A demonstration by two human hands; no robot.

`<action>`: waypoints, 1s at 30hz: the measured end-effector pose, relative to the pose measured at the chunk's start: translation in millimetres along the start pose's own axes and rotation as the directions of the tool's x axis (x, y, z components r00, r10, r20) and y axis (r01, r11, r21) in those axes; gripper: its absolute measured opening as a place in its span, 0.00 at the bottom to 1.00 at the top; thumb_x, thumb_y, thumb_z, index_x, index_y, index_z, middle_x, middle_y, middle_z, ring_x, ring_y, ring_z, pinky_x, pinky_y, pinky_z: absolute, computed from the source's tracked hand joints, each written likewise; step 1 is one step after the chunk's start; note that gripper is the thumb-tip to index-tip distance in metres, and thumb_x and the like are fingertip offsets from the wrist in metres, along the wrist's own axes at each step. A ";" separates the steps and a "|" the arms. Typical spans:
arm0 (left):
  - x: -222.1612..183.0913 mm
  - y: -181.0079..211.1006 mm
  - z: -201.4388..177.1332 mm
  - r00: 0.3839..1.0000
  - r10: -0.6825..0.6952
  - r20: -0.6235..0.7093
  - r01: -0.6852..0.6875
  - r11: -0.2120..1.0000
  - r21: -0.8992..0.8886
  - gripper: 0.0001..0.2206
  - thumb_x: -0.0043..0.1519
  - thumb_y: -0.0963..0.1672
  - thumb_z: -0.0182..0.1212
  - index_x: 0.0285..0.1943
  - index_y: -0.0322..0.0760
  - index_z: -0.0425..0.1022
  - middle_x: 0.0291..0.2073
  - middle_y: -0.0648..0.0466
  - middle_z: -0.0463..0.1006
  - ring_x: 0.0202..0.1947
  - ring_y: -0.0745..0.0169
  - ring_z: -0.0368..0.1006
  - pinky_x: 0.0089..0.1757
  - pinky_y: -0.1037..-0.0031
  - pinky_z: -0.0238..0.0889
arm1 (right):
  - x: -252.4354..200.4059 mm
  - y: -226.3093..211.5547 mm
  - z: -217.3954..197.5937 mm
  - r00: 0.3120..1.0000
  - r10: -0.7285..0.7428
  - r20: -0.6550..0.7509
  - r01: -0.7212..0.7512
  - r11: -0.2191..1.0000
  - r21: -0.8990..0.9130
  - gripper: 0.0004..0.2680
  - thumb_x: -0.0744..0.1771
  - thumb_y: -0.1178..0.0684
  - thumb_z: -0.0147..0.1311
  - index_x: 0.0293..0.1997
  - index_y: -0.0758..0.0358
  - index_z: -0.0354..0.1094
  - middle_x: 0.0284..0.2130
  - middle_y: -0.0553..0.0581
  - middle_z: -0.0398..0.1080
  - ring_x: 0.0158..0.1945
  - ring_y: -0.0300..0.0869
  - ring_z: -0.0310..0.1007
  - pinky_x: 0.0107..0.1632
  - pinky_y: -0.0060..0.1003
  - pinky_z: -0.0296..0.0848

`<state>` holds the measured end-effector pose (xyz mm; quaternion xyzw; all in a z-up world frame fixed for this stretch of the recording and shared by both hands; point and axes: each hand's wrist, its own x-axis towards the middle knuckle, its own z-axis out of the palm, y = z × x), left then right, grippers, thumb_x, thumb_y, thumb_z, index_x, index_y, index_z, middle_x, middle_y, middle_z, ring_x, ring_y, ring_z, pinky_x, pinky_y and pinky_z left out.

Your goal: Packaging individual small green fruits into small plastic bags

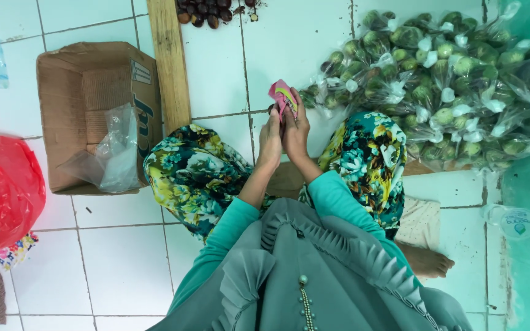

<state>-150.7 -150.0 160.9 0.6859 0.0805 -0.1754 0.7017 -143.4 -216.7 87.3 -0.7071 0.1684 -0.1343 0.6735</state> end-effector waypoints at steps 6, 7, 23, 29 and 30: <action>-4.5 24.8 0.2 0.998 -0.055 -0.044 0.055 0.998 0.005 0.39 0.71 0.61 0.37 0.74 0.22 0.59 0.69 0.26 0.61 0.70 0.27 0.55 0.64 0.42 0.52 | -12.9 -4.0 8.7 1.000 0.010 -0.029 -0.010 1.000 -0.010 0.18 0.73 0.56 0.44 0.76 0.48 0.53 0.67 0.71 0.61 0.71 0.66 0.57 0.72 0.61 0.54; -5.2 30.6 -2.6 0.998 -0.043 -0.040 0.044 0.999 0.022 0.38 0.71 0.60 0.37 0.73 0.21 0.60 0.69 0.23 0.60 0.71 0.23 0.53 0.64 0.41 0.52 | -7.1 -3.7 11.6 0.999 0.016 -0.032 -0.017 1.000 -0.008 0.18 0.73 0.55 0.44 0.76 0.48 0.53 0.67 0.71 0.61 0.71 0.66 0.57 0.71 0.61 0.55; -24.2 68.8 9.3 0.988 -0.115 -0.098 0.111 0.993 -0.043 0.45 0.67 0.62 0.38 0.75 0.16 0.50 0.73 0.22 0.50 0.74 0.22 0.45 0.68 0.41 0.42 | -21.3 -5.9 9.2 0.997 0.039 -0.065 -0.040 0.999 -0.012 0.18 0.73 0.54 0.45 0.75 0.45 0.54 0.64 0.73 0.65 0.69 0.66 0.61 0.70 0.61 0.58; -18.9 49.5 0.0 0.995 -0.097 -0.014 0.096 0.994 -0.051 0.41 0.70 0.61 0.36 0.75 0.18 0.54 0.72 0.21 0.53 0.73 0.20 0.49 0.65 0.38 0.49 | -22.0 -7.8 5.0 0.996 0.054 -0.074 -0.054 0.998 -0.010 0.18 0.73 0.54 0.46 0.75 0.44 0.54 0.63 0.73 0.66 0.68 0.66 0.62 0.70 0.61 0.59; -18.9 54.3 0.7 0.994 -0.104 -0.028 0.102 0.992 -0.075 0.43 0.69 0.62 0.36 0.75 0.17 0.52 0.72 0.21 0.51 0.73 0.21 0.47 0.66 0.39 0.47 | -25.8 -10.1 7.0 0.995 0.051 -0.083 -0.052 0.999 -0.012 0.18 0.73 0.53 0.46 0.75 0.43 0.54 0.63 0.73 0.67 0.68 0.66 0.63 0.69 0.61 0.60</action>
